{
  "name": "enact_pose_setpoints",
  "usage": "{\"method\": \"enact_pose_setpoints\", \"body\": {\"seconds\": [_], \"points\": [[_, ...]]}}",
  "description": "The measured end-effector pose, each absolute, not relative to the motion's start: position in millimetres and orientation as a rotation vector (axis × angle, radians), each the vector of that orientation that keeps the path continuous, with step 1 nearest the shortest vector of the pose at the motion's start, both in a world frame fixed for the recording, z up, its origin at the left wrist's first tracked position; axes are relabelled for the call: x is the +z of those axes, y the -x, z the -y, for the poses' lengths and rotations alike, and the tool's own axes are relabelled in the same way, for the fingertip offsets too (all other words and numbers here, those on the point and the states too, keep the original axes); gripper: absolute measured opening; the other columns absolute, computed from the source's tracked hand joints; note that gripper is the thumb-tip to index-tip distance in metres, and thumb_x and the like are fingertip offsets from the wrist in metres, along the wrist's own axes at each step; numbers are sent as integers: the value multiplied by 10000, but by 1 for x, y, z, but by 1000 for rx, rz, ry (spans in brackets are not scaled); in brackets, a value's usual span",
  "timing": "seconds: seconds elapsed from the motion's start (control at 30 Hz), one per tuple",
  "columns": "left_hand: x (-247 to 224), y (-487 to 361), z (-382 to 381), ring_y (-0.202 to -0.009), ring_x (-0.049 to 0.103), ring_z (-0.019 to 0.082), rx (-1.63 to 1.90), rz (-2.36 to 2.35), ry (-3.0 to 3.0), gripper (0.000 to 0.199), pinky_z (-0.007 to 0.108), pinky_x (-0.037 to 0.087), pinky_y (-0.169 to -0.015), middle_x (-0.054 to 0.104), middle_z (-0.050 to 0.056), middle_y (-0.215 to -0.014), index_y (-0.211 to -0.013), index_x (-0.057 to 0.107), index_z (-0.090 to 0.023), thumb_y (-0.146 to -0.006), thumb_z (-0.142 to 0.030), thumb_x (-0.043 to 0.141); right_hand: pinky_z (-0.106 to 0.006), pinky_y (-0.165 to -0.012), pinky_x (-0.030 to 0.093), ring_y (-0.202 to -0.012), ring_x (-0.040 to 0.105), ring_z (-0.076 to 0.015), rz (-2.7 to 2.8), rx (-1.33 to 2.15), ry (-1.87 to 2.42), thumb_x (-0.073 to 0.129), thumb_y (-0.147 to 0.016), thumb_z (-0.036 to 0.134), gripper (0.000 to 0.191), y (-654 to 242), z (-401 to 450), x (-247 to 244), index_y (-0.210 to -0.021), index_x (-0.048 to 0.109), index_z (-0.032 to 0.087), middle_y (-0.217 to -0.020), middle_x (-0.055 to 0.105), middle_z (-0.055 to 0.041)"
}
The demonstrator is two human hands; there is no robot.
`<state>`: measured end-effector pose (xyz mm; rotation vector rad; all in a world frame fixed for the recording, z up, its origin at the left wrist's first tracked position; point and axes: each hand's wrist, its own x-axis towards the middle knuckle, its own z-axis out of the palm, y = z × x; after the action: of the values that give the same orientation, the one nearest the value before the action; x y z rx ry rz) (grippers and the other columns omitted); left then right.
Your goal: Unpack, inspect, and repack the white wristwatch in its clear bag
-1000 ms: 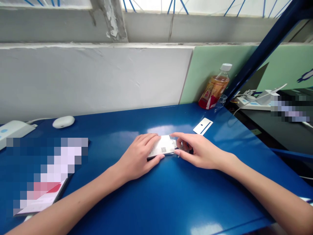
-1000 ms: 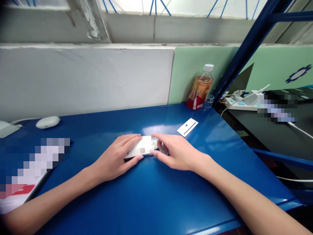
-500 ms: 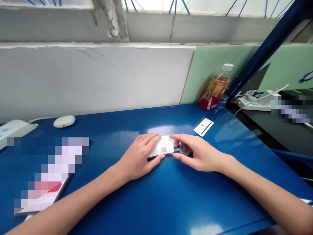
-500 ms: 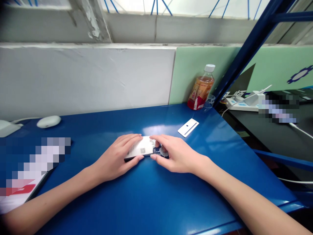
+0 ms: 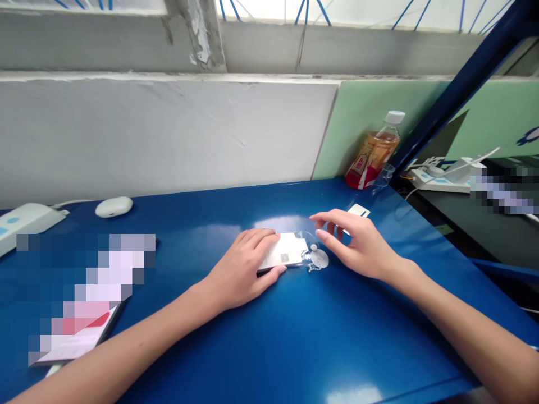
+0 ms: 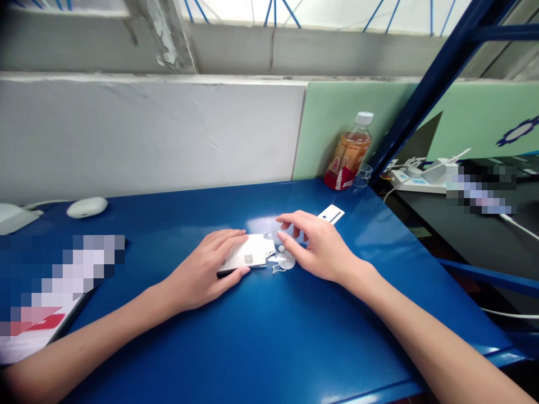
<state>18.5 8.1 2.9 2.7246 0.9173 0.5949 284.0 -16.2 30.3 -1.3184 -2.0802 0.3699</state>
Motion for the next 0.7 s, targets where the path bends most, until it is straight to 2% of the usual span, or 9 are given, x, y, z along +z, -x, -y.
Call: {"method": "enact_pose_setpoints", "body": {"seconds": [0.13, 0.27, 0.4, 0.57, 0.63, 0.7], "points": [[5, -18, -7, -1311, 470, 313, 554, -917, -2741, 473, 491, 398, -1090, 560, 160, -1370, -1353, 486, -137, -964, -402, 535, -289, -612, 456, -693, 646, -173, 2078, 258, 1509, 529, -933, 291, 256, -287, 14, 31, -1101, 686, 178, -856, 732, -47], [6, -19, -8, -1376, 409, 329, 490, -930, -2751, 507, 514, 368, -1117, 521, 177, -1420, -1383, 460, -130, -974, -425, 512, -300, -565, 421, -622, 640, -186, 2130, 331, 1662, 527, -920, 297, 277, -286, 13, 30, -1109, 698, 188, -752, 736, -31], [5, -19, -8, -1418, 355, 337, 420, -936, -2771, 565, 534, 335, -1132, 448, 189, -1492, -1452, 390, -131, -993, -451, 471, -297, -595, 472, -661, 658, -181, 2088, 566, 1567, 536, -931, 332, 283, -284, 13, 28, -1133, 686, 202, -793, 745, -36], [4, -18, -8, -1416, 357, 333, 401, -930, -2788, 577, 516, 321, -1139, 447, 187, -1492, -1463, 379, -117, -1002, -456, 450, -290, -646, 561, -767, 691, -182, 1933, 950, 1376, 642, -867, 314, 385, -280, 15, 26, -1227, 607, 179, -923, 736, -62], [3, -17, -8, -1411, 361, 332, 400, -931, -2792, 573, 514, 324, -1134, 453, 184, -1487, -1461, 381, -119, -1004, -459, 443, -284, -623, 575, -739, 691, -173, 1851, 1083, 1382, 666, -838, 284, 409, -279, 15, 26, -1223, 597, 164, -924, 731, -66], [3, -17, -8, -1408, 363, 328, 399, -929, -2798, 569, 514, 326, -1130, 458, 175, -1485, -1462, 377, -129, -1006, -465, 435, -273, -549, 565, -648, 676, -161, 1787, 1210, 1432, 667, -829, 274, 398, -277, 16, 26, -1202, 604, 149, -844, 730, -55]]}}
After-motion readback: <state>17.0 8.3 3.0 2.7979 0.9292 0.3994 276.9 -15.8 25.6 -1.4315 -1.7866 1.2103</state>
